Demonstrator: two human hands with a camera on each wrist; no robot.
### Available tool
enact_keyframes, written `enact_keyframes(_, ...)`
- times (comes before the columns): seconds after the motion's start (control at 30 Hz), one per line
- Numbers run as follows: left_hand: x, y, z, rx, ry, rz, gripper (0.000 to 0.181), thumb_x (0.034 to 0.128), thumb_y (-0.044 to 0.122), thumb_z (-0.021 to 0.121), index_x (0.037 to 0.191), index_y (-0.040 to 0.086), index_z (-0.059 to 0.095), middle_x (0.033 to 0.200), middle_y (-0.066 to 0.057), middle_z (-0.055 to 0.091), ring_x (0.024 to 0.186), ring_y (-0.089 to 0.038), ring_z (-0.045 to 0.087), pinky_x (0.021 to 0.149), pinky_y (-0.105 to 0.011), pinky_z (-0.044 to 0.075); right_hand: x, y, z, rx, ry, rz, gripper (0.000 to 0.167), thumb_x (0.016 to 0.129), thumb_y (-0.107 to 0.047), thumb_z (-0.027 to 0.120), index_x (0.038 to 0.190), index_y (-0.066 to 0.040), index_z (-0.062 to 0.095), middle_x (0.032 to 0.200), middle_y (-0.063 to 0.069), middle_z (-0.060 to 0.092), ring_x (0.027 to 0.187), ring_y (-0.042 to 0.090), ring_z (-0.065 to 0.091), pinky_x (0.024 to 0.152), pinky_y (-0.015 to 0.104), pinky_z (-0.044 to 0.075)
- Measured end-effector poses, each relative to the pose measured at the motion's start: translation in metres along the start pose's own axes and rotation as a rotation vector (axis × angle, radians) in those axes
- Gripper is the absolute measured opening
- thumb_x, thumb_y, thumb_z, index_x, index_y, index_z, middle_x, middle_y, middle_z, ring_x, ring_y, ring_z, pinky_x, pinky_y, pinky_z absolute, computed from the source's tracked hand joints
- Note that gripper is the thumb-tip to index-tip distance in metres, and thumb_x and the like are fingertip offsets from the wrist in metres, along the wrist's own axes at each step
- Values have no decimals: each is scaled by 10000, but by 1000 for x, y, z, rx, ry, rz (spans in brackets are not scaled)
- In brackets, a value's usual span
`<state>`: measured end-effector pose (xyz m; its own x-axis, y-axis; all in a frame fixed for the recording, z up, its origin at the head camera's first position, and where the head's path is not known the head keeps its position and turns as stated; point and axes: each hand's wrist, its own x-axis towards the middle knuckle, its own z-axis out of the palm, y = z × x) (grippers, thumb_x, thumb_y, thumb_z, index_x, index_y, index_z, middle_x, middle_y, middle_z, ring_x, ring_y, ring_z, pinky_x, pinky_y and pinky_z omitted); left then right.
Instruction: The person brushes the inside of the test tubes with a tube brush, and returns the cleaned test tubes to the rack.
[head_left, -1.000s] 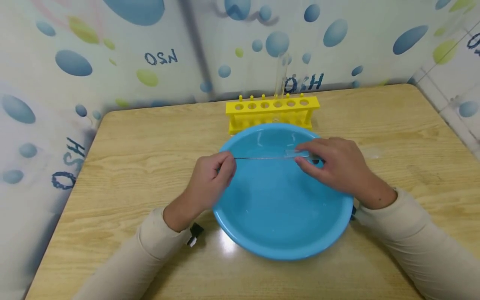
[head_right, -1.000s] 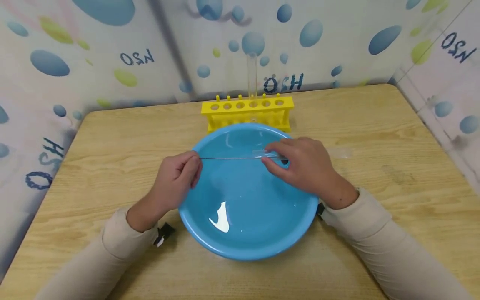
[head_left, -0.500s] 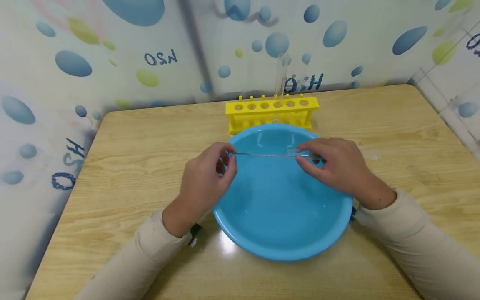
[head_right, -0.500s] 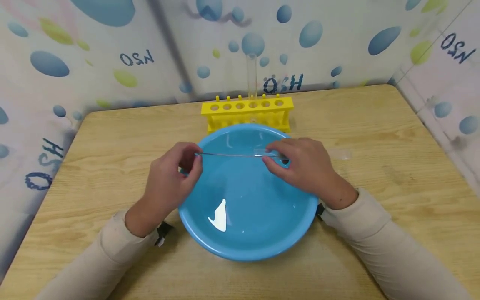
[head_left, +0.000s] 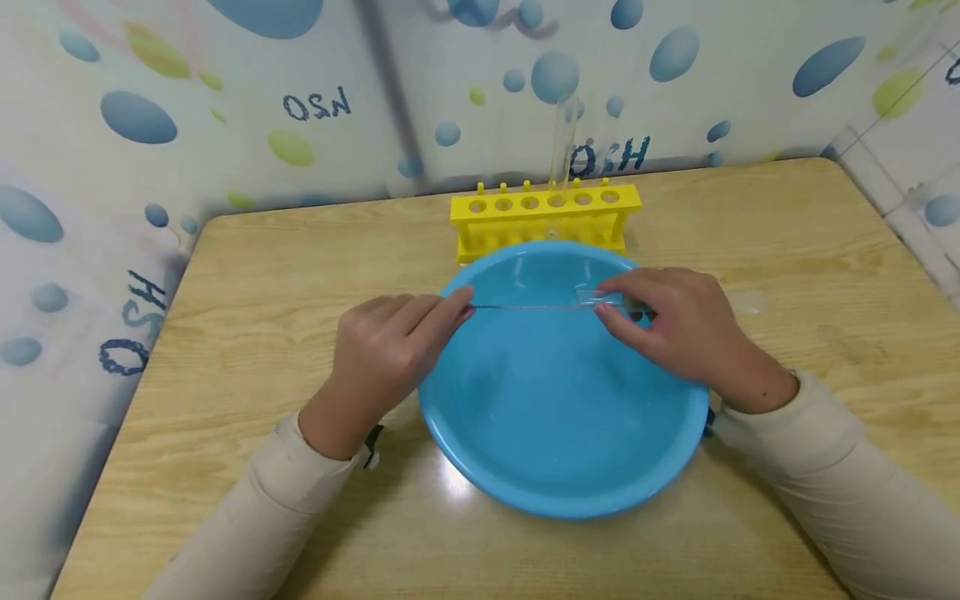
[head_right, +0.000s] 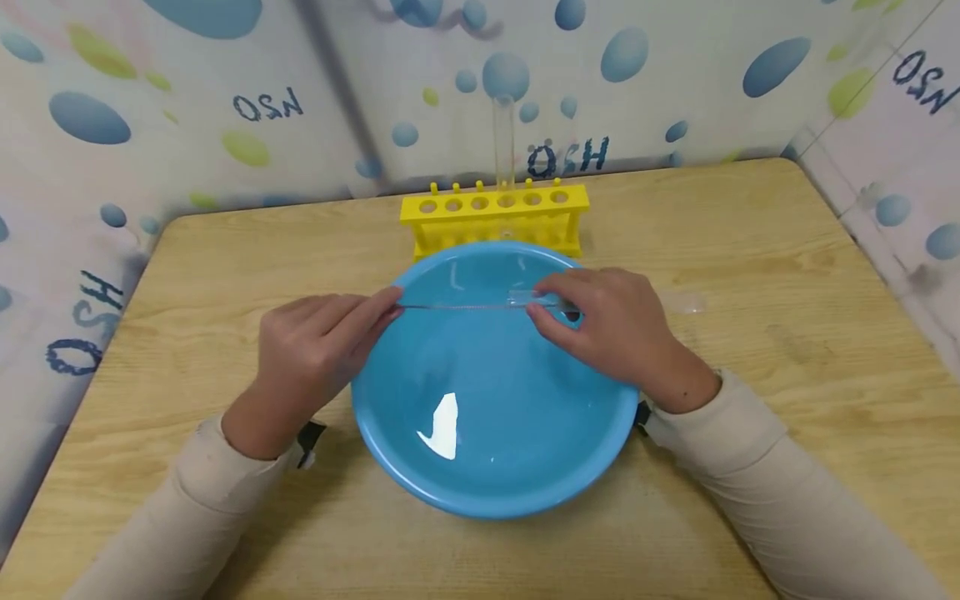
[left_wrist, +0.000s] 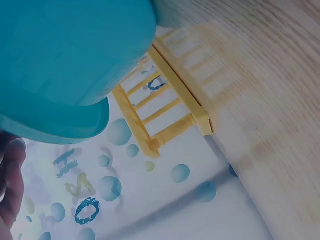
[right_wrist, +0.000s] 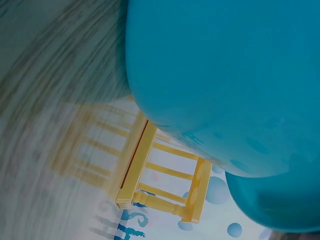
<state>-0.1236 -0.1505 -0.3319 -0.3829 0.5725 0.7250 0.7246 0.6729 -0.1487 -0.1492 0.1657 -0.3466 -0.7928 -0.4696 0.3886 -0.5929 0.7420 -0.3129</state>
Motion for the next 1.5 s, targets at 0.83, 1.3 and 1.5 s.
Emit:
enact_keyframes(0.83, 5, -3, -7, -705, -254, -511, 68, 891, 80, 744, 842, 34, 748, 648, 16, 618, 578, -76, 526, 515, -215, 471, 3, 1, -2, 25, 3, -30, 231, 871, -255, 764, 1070, -136, 765, 807, 4, 737, 669, 143, 614, 582, 290, 481)
enact_keyframes(1.3, 2, -8, 1, -662, -350, -453, 143, 973, 120, 647, 846, 86, 703, 678, 28, 602, 602, -58, 505, 541, -217, 458, 3, 1, -3, -7, -16, -35, 235, 878, -277, 755, 1059, -128, 764, 830, 26, 750, 675, 157, 636, 582, 299, 486)
enact_keyframes(1.5, 4, -7, 0, -833, -350, -560, 210, 973, 77, 635, 774, 79, 703, 633, -3, 591, 570, -106, 507, 529, -245, 463, 2, 1, -3, -6, -9, -46, 246, 856, -260, 786, 1062, -126, 767, 828, 20, 753, 671, 143, 637, 580, 292, 488)
